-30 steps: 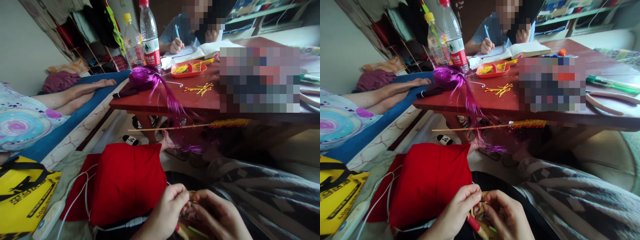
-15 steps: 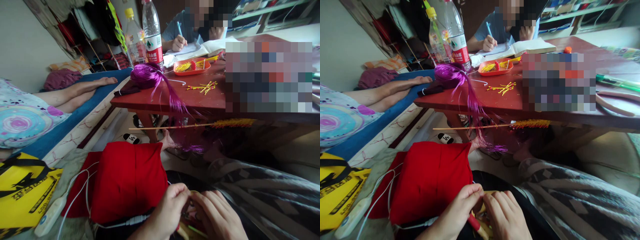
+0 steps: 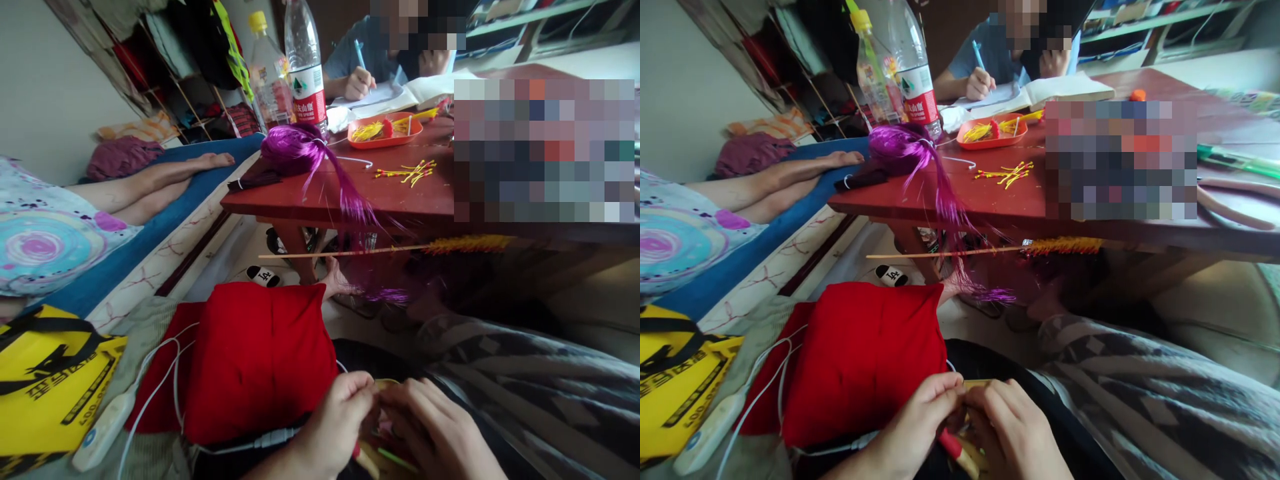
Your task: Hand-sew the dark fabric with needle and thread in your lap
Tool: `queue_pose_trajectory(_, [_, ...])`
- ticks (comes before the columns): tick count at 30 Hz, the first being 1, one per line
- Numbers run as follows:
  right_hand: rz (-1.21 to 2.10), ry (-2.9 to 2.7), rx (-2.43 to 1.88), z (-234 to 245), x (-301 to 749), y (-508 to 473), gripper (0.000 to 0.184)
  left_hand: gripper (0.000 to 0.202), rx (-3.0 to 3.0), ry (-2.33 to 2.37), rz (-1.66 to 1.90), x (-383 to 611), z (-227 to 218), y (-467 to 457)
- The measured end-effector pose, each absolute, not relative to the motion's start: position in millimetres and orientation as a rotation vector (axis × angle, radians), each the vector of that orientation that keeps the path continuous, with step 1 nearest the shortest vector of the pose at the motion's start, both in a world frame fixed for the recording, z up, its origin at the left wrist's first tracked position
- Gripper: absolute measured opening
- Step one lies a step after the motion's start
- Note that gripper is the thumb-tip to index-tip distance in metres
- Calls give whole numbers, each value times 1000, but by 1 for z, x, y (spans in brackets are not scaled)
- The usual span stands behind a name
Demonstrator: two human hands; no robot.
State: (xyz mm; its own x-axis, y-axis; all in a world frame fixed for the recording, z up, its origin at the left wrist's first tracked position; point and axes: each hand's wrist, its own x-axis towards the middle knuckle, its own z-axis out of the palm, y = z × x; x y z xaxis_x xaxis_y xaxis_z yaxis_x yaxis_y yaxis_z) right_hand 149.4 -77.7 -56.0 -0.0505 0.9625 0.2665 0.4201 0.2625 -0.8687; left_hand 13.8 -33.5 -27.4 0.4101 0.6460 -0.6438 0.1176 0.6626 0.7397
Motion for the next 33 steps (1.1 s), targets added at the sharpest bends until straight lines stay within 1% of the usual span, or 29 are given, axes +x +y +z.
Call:
queue_pose_trajectory(2, [375, -1847, -1178, -59, 150, -78, 18, 35, 637, 1095, 364, 17, -25, -34])
queue_pose_trajectory(3, [288, -1889, -1145, -59, 150, -78, 19, 35, 617, 1087, 356, 17, -24, -34])
queue_pose_trajectory(4, [289, -1886, -1157, -60, 150, -78, 21, 34, 651, 1087, 347, 17, -24, -34])
queue_pose_trajectory(5, [387, -1837, -1207, -60, 149, -79, 22, 32, 751, 1103, 345, 16, -24, -33])
queue_pose_trajectory(6, [570, -1743, -1271, -59, 148, -79, 22, 29, 928, 1127, 351, 14, -25, -33])
queue_pose_trajectory(7, [829, -1610, -1323, -58, 147, -79, 22, 27, 1177, 1143, 370, 12, -26, -33])
queue_pose_trajectory(8, [1134, -1433, -1344, -57, 146, -79, 21, 25, 1474, 1131, 402, 9, -28, -33])
queue_pose_trajectory(10, [1719, -1006, -1249, -52, 146, -79, 23, 23, 2058, 992, 490, 4, -32, -34])
queue_pose_trajectory(12, [2078, -601, -1052, -47, 147, -77, 27, 22, 2379, 817, 575, 1, -35, -34])
queue_pose_trajectory(13, [2160, -464, -976, -45, 148, -77, 29, 22, 2402, 785, 592, 0, -35, -35])
queue_pose_trajectory(14, [2180, -398, -939, -43, 148, -76, 30, 22, 2341, 811, 585, 1, -35, -35])
queue_pose_trajectory(16, [2086, -488, -963, -43, 149, -76, 31, 25, 2041, 964, 519, 5, -31, -36])
queue_pose_trajectory(18, [1874, -757, -1098, -45, 149, -77, 29, 29, 1671, 1083, 429, 9, -27, -36])
queue_pose_trajectory(20, [1647, -991, -1252, -48, 148, -79, 27, 32, 1412, 1100, 386, 12, -24, -36])
queue_pose_trajectory(22, [1499, -1090, -1358, -50, 146, -81, 28, 34, 1291, 1074, 390, 12, -23, -35])
queue_pose_trajectory(24, [1431, -1114, -1389, -51, 144, -81, 30, 34, 1245, 1067, 401, 12, -24, -34])
queue_pose_trajectory(27, [1427, -1135, -1373, -51, 143, -81, 32, 32, 1273, 1090, 411, 10, -24, -32])
queue_pose_trajectory(33, [1667, -1027, -1249, -53, 144, -83, 29, 33, 1329, 1097, 401, 15, -21, -29])
